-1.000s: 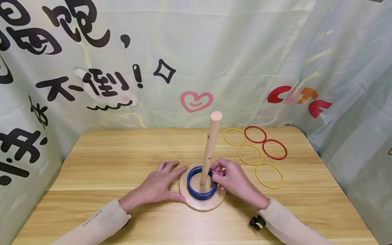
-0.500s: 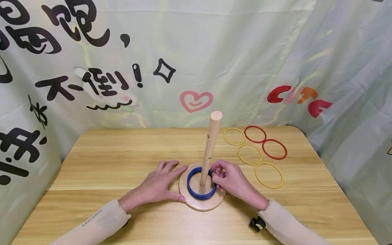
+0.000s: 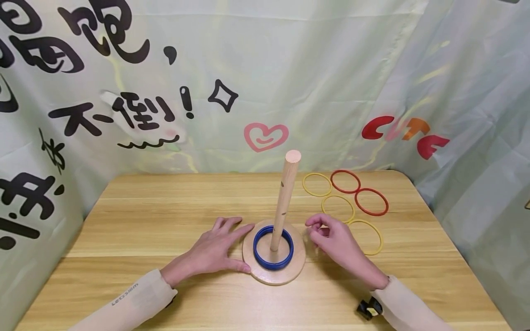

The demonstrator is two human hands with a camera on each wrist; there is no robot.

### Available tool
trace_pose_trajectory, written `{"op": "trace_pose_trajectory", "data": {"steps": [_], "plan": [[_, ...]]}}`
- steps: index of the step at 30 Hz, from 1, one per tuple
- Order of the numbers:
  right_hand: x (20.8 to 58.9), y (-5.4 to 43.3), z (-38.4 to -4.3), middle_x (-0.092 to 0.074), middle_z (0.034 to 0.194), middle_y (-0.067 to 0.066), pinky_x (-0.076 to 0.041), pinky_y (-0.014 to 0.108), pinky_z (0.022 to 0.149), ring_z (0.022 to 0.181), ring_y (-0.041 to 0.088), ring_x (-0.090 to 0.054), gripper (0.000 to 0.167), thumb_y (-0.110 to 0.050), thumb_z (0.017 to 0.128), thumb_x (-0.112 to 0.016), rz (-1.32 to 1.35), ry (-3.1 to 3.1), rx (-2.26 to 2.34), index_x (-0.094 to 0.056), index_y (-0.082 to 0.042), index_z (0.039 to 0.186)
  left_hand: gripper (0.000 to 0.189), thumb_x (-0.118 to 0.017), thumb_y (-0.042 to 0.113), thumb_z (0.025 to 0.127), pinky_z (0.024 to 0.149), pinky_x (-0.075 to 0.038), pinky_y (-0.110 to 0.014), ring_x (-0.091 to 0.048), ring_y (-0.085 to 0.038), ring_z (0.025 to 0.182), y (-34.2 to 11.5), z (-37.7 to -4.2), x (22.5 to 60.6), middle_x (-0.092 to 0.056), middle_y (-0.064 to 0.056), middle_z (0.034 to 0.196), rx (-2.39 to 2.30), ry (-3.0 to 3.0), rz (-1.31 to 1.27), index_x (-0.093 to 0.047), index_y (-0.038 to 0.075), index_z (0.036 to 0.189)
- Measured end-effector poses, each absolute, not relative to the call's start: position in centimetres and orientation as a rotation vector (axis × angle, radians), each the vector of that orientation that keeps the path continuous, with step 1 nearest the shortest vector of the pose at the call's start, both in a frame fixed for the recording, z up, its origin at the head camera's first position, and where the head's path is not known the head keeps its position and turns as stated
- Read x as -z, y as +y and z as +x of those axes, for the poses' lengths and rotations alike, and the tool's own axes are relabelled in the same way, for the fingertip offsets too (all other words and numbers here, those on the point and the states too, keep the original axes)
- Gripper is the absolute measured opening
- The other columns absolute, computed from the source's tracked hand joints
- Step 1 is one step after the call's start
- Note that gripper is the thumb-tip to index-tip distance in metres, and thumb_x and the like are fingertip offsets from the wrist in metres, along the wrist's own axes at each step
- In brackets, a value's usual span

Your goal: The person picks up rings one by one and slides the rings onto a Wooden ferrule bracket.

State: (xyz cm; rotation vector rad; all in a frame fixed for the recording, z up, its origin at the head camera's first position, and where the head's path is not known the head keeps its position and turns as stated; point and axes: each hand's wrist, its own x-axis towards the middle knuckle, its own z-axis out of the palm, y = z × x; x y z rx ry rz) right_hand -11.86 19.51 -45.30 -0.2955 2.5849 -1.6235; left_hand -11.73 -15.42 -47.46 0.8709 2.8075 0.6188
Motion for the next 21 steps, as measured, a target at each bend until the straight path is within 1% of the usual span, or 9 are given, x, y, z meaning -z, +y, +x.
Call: {"op": "trace_pose_trajectory", "data": {"steps": [5, 7, 10, 13, 16, 19, 21], "plan": [[45.8, 23.0, -11.8, -0.067, 0.091, 0.01, -0.051, 0.026, 0.055, 0.071, 0.025, -0.068, 0.012, -0.003, 0.101, -0.074, -0.245, 2.71, 1.675, -0.072, 0.001, 0.112, 0.109, -0.08, 0.08, 0.081, 0.086, -0.056, -0.061, -0.039, -0.041, 0.143, -15.4, -11.8, 47.5, -0.037, -0.019, 0.169, -0.613, 2.801, 0.866, -0.046, 0.025, 0.169], [45.9, 24.5, -11.8, -0.068, 0.092, 0.009, -0.053, 0.024, 0.059, 0.074, 0.02, -0.067, 0.011, -0.004, 0.101, -0.076, -0.227, 2.787, 1.681, -0.073, 0.0, 0.111, 0.109, -0.08, 0.08, 0.081, 0.085, -0.056, -0.061, -0.039, -0.041, 0.143, -15.4, -11.8, 47.5, -0.037, -0.019, 0.169, -0.612, 2.8, 0.866, -0.046, 0.025, 0.169], [46.0, 26.8, -11.9, -0.069, 0.095, 0.009, -0.052, 0.019, 0.065, 0.079, 0.012, -0.065, 0.011, -0.004, 0.101, -0.076, -0.191, 2.903, 1.643, -0.074, 0.001, 0.111, 0.109, -0.08, 0.08, 0.081, 0.085, -0.056, -0.06, -0.04, -0.041, 0.143, -15.4, -11.8, 47.5, -0.037, -0.018, 0.169, -0.604, 2.807, 0.866, -0.046, 0.025, 0.169], [46.0, 29.3, -12.1, -0.069, 0.095, 0.008, -0.048, 0.015, 0.07, 0.082, 0.007, -0.06, 0.013, -0.007, 0.101, -0.077, -0.149, 3.027, 1.5, -0.076, 0.002, 0.112, 0.109, -0.08, 0.081, 0.081, 0.085, -0.056, -0.06, -0.04, -0.04, 0.143, -15.5, -11.8, 47.5, -0.038, -0.018, 0.169, -0.598, 2.811, 0.862, -0.046, 0.025, 0.169], [46.0, 31.7, -12.2, -0.069, 0.094, 0.007, -0.046, 0.017, 0.067, 0.081, 0.008, -0.058, 0.019, -0.013, 0.102, -0.078, -0.106, 3.101, 1.299, -0.074, 0.002, 0.114, 0.11, -0.079, 0.081, 0.081, 0.085, -0.056, -0.061, -0.04, -0.04, 0.143, -15.4, -11.8, 47.5, -0.037, -0.018, 0.169, -0.598, 2.806, 0.86, -0.045, 0.026, 0.169], [46.0, 33.7, -12.5, -0.066, 0.093, 0.006, -0.046, 0.022, 0.065, 0.081, 0.015, -0.058, 0.027, -0.021, 0.102, -0.08, -0.078, 3.11, 1.078, -0.071, 0.002, 0.113, 0.109, -0.079, 0.081, 0.081, 0.084, -0.056, -0.061, -0.039, -0.04, 0.143, -15.4, -11.8, 47.5, -0.037, -0.018, 0.169, -0.606, 2.8, 0.859, -0.045, 0.025, 0.169], [46.1, 34.7, -12.7, -0.064, 0.092, 0.005, -0.045, 0.026, 0.066, 0.081, 0.019, -0.057, 0.031, -0.023, 0.102, -0.08, -0.073, 3.081, 0.97, -0.067, 0.003, 0.113, 0.109, -0.08, 0.08, 0.081, 0.084, -0.056, -0.061, -0.039, -0.04, 0.143, -15.4, -11.8, 47.5, -0.037, -0.018, 0.169, -0.608, 2.802, 0.861, -0.045, 0.025, 0.169]]}}
